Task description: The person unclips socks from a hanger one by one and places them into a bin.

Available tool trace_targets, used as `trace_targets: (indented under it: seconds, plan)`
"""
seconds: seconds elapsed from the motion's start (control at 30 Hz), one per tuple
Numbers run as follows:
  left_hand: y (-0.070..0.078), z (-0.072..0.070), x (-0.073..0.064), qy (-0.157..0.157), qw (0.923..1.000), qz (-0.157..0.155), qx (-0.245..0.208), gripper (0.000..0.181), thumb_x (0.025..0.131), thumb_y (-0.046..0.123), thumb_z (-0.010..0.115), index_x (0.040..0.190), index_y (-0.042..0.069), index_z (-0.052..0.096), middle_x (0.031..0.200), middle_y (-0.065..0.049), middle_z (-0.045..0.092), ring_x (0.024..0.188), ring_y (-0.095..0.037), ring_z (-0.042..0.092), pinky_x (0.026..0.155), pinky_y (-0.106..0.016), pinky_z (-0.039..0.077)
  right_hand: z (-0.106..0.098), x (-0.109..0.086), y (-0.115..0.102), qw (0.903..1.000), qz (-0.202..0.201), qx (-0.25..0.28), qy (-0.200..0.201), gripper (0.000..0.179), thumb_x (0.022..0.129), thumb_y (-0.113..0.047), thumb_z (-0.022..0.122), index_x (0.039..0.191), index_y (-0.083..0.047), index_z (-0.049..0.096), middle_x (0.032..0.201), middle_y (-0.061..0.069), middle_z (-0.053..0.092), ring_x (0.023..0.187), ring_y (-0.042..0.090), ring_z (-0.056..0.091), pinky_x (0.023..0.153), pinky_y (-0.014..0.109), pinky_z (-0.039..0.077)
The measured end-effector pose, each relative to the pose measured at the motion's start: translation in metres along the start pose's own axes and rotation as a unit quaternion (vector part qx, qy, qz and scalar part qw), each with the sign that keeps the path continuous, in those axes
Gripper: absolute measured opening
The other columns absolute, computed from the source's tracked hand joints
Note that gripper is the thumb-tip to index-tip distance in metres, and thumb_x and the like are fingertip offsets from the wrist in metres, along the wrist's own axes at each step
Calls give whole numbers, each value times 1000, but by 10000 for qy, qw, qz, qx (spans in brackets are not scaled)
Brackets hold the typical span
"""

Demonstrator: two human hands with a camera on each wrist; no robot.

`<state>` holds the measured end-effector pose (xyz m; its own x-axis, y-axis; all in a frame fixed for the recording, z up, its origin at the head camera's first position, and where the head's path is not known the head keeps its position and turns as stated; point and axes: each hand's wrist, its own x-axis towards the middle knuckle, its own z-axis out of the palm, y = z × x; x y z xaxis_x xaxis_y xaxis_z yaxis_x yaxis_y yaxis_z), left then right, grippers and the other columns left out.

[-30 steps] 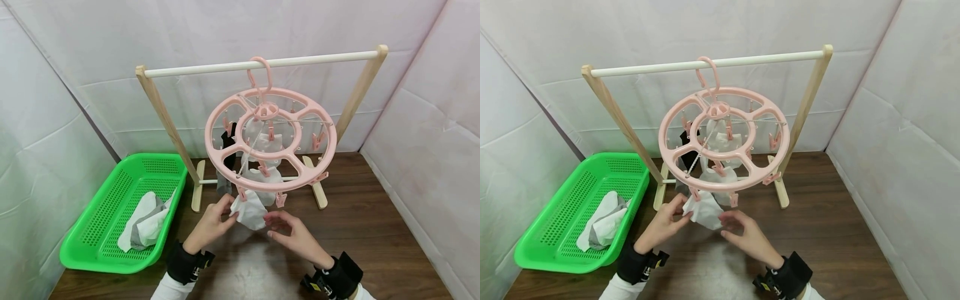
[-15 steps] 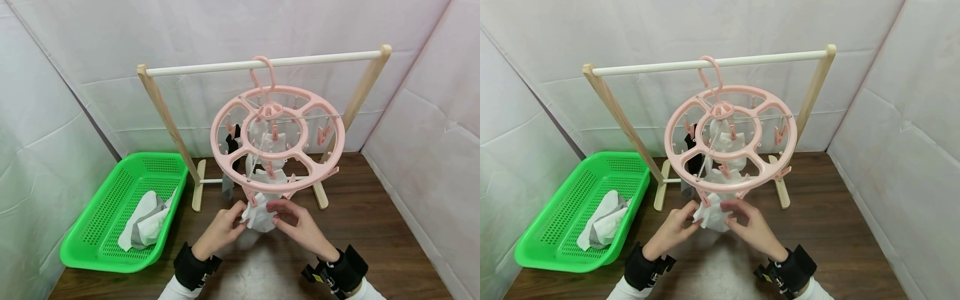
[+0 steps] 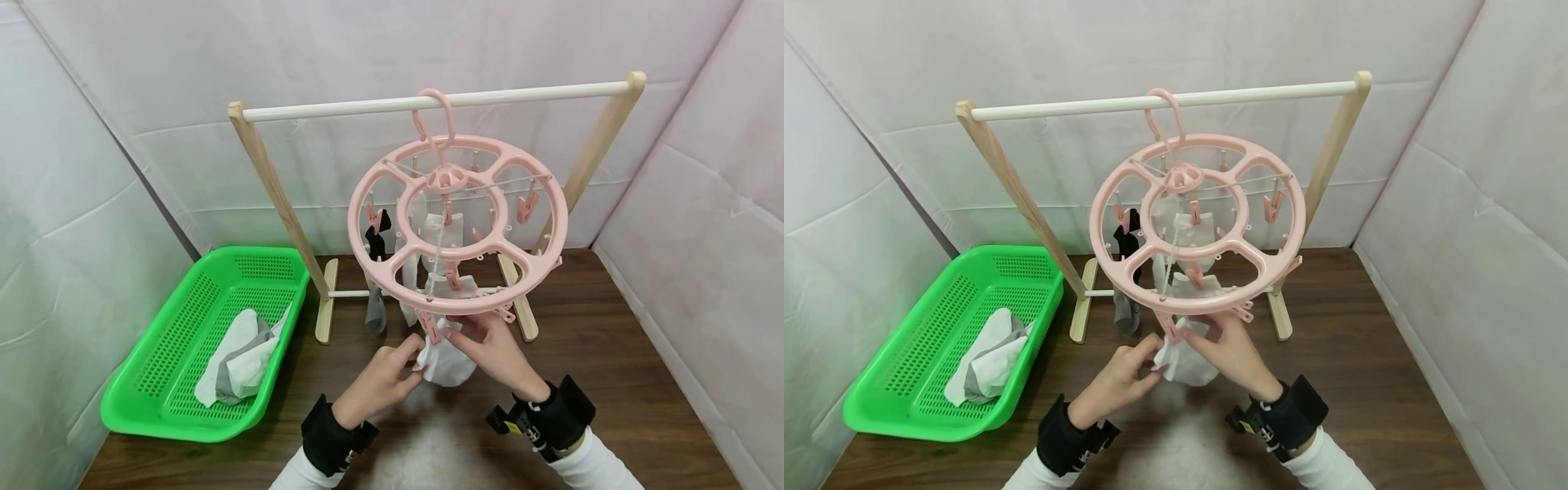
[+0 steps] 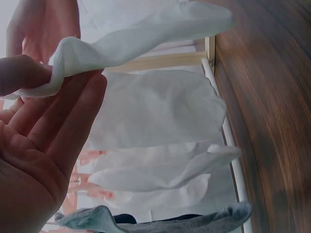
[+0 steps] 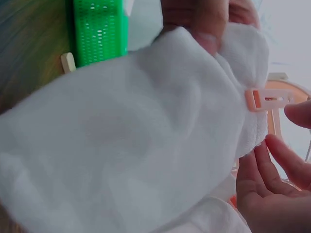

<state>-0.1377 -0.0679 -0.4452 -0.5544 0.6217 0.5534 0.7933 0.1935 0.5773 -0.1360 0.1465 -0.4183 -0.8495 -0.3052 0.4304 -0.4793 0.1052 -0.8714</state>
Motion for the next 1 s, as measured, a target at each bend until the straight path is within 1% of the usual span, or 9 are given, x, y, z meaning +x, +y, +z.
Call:
trace_targets:
  seconds: [0.07,0.17,0.27,0.4,0.5,0.6,0.73,0.9,1.0]
  plan:
    - [0,3,2,-19,10000,28,1,35,79,-15,65,103,5,47,86,-7,63,87,-16,68,77,-17,51,-3,4,-1,9996,20,263,-123,51,90,12,57,138,13,40,139,26,42,124,11,49,100,41,41]
    - [0,7,4,-86,10000,-6,-37,35,80,-15,64,102,6,47,85,-7,63,88,-16,68,78,-17,50,-6,8,-4,9975,135,633,-288,61,91,12,57,145,12,28,151,25,25,130,12,42,103,36,38]
    - [-1,11,5,-134,9999,-56,-36,34,80,-14,64,103,6,47,84,-7,63,89,-15,67,77,-18,50,-9,11,-7,9960,411,689,-386,56,93,6,59,143,10,34,152,22,24,130,11,42,103,31,38]
    - [-3,15,7,-133,9998,-132,-51,34,80,-13,64,104,5,49,88,-9,65,90,-15,67,78,-18,51,-12,15,-11,9943,782,533,-485,44,93,-1,62,135,5,48,140,18,43,122,13,50,98,28,42]
    - [-4,16,8,-103,9997,-198,-64,33,80,-14,64,104,4,49,90,-9,65,91,-15,67,78,-20,51,-14,20,-14,9924,908,493,-674,42,93,-3,63,133,2,51,130,14,53,113,15,55,90,27,46]
    - [-5,17,8,-68,9996,-263,32,33,79,-14,64,104,3,50,88,-8,65,88,-14,67,75,-24,53,-16,28,-15,9908,863,360,-974,40,94,-5,62,132,0,53,125,10,58,107,15,56,85,27,46]
    - [-6,17,8,-35,9994,-318,131,33,78,-14,64,104,3,51,87,-8,65,86,-16,67,73,-30,55,-19,36,-12,9886,601,181,-1371,31,95,-5,61,125,1,58,108,10,64,95,15,59,81,27,47]
    - [-7,16,8,11,9994,-302,163,34,77,-14,65,104,3,51,88,-9,66,86,-16,68,74,-26,54,-20,42,-10,9838,383,490,-1683,22,94,0,60,115,6,61,99,12,65,96,16,57,81,29,48]
    - [-8,16,8,48,9993,-298,221,35,76,-13,66,103,3,52,88,-8,67,85,-15,67,75,-22,53,-22,43,-11,9776,528,884,-1834,24,94,0,60,117,7,59,102,14,64,97,18,57,81,31,48]
